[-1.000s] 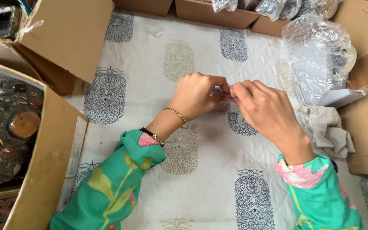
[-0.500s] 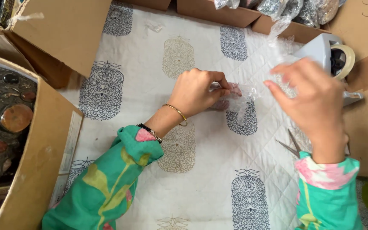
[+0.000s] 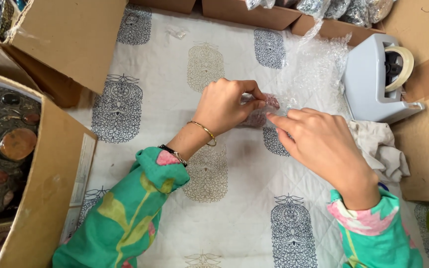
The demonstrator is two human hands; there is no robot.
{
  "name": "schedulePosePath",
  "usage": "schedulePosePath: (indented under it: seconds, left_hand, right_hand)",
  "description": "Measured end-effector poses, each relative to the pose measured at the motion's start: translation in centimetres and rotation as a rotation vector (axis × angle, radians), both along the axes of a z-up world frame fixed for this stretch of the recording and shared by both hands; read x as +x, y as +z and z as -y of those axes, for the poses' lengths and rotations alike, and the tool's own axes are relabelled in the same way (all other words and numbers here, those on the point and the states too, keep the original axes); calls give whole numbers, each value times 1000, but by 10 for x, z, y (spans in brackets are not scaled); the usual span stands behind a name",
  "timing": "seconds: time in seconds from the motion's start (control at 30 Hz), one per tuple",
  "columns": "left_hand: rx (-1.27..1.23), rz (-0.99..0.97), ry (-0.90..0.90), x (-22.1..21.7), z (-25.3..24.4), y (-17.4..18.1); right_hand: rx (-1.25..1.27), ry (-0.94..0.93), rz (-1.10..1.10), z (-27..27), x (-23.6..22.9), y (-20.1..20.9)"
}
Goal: Packing a small red horse figurine into bubble wrap.
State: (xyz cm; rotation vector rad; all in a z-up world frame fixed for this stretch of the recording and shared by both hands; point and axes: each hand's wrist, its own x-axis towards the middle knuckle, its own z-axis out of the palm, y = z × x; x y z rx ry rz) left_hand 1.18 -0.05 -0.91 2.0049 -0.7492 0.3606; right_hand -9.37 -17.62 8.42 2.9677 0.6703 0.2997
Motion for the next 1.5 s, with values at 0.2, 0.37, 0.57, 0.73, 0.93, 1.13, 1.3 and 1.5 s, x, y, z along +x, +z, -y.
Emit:
schedulePosePath:
  seconds: [0.2, 0.37, 0.57, 0.73, 0.93, 1.13, 1.3, 1.5]
  left_hand:
    - [4, 6, 12, 1, 0, 0]
    - [-6, 4, -2, 1, 0, -1]
    - [1, 20, -12, 0, -1, 0]
    - [8, -2, -20, -1, -1, 2]
    - [37, -5, -17, -4, -1, 6]
    - [48, 6, -24, -3, 0, 3]
    - [57, 20, -35, -7, 0, 6]
    - [45, 48, -27, -5, -1, 6]
  right_hand:
    - [14, -40, -52, 2, 3, -3]
    - [-19, -74, -32, 5, 4, 2]
    - [-88, -194, 66, 15, 13, 2]
    - [269, -157, 190, 19, 30, -11]
    - [763, 101, -45, 55, 75, -73]
    - [1384, -90, -557, 64, 85, -106]
    - [1486, -105, -484, 53, 84, -101]
    - [1349, 0, -624, 56, 82, -97]
